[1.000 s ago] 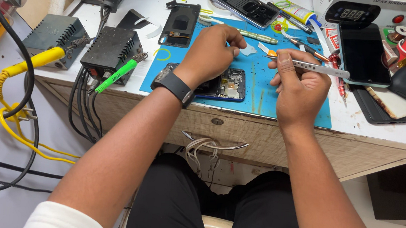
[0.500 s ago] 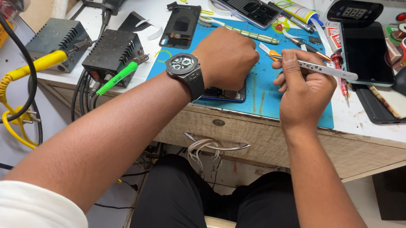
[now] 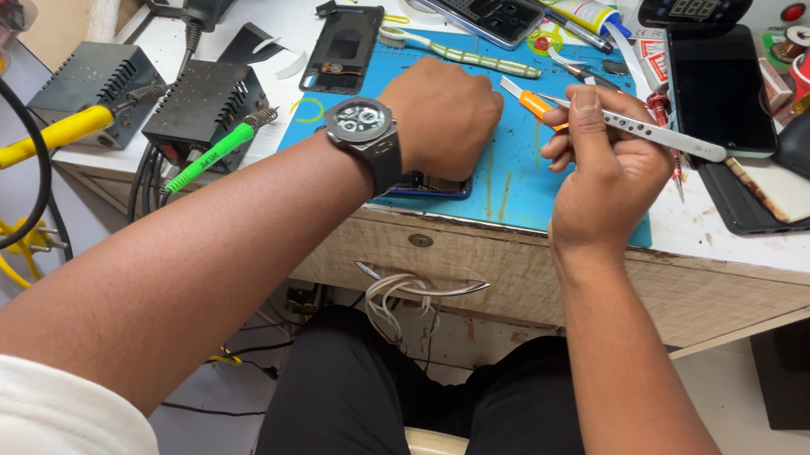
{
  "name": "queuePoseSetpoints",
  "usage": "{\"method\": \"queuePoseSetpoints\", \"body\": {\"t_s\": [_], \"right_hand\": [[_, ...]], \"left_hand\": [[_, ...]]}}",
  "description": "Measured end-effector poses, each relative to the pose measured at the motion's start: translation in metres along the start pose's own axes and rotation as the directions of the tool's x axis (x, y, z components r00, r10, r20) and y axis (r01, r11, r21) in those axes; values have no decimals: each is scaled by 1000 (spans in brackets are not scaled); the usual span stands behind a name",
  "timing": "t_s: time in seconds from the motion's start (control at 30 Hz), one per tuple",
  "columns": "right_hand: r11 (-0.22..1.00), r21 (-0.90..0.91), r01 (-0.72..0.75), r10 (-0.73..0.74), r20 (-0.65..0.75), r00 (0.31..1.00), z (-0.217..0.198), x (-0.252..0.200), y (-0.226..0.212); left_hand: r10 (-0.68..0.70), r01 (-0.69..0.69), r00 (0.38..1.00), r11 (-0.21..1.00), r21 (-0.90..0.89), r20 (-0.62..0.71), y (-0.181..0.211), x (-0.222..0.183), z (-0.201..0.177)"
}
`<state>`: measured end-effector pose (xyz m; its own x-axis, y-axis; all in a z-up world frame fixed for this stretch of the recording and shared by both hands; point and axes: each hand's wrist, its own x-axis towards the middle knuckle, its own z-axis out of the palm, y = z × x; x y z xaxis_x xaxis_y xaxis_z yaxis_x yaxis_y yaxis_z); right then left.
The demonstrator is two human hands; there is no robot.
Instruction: The person repairs the internal components of a mobile phone using a metal tool to probe and manipulate small parts inside the chassis.
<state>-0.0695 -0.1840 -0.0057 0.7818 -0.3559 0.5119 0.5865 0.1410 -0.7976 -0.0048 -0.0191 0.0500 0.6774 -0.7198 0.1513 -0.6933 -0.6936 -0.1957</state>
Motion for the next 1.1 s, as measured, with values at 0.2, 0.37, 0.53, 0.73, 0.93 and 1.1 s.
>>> {"method": "queuePoseSetpoints", "body": {"t_s": [0.2,0.37,0.53,0.73,0.93,1.1], "right_hand": [[1000,-21,7,-7,0,1000,0,0,0],[1000,-20,10,-10,5,1000,1,0,-1],[999,-39,0,1,12,1000,1,0,-3],[1000,-12,-6,7,13,1000,2,0,-3],[1000,-8,-11,11,21,1000,2,0,-1],[1000,-29,-11,11,18,1000,2,-1,-3]], "left_hand": [[-70,70,998,992,-105,4,-8,-8,10],[-101,75,989,972,-222,-111,-13,-20,24],[-224,132,964,873,-470,-145,-27,-25,30],[-221,37,940,825,-564,-262,-34,-28,24],[-93,7,967,940,-342,-236,-19,-26,11],[-22,20,993,1000,-21,-113,-12,-4,1]]}}
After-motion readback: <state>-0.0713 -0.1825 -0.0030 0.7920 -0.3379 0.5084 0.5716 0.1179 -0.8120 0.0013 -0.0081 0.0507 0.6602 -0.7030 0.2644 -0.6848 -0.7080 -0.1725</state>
